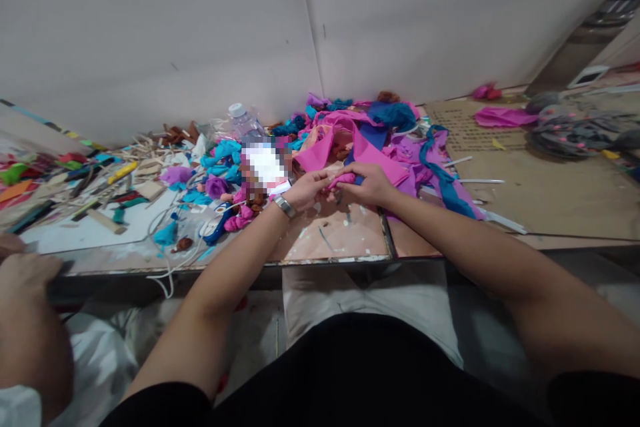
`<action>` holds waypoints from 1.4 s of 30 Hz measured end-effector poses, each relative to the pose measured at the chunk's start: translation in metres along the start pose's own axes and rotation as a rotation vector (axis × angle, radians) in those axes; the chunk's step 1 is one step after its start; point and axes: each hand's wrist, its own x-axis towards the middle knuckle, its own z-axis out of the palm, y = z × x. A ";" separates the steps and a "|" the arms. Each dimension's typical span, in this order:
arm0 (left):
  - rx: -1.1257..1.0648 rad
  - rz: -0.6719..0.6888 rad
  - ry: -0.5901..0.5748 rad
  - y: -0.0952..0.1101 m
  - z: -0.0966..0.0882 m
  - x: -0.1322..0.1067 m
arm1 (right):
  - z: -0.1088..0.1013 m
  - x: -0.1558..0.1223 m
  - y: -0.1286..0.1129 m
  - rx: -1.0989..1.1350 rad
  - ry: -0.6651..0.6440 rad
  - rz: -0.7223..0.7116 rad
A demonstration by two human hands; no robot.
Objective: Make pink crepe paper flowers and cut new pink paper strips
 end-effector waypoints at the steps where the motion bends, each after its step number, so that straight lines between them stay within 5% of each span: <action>1: 0.003 0.011 0.015 0.001 0.000 0.000 | 0.000 0.000 0.000 0.011 0.014 0.019; 7: 0.133 0.097 0.033 0.002 0.000 0.000 | 0.002 0.000 0.001 0.039 0.054 0.119; 18: 0.946 0.269 -0.070 0.012 -0.008 -0.006 | 0.004 -0.001 0.000 0.016 -0.073 0.292; 26: 1.282 0.375 0.115 0.012 -0.004 -0.010 | 0.012 -0.001 0.008 0.127 -0.029 0.440; 33: 1.195 0.459 0.302 0.009 0.000 -0.011 | 0.011 -0.001 0.013 0.157 -0.001 0.306; 38: 1.136 0.424 0.268 0.009 0.001 -0.012 | 0.007 0.000 0.008 0.147 -0.010 0.315; 42: 0.842 0.382 0.147 0.006 0.001 -0.011 | -0.001 0.004 0.004 0.135 -0.027 0.281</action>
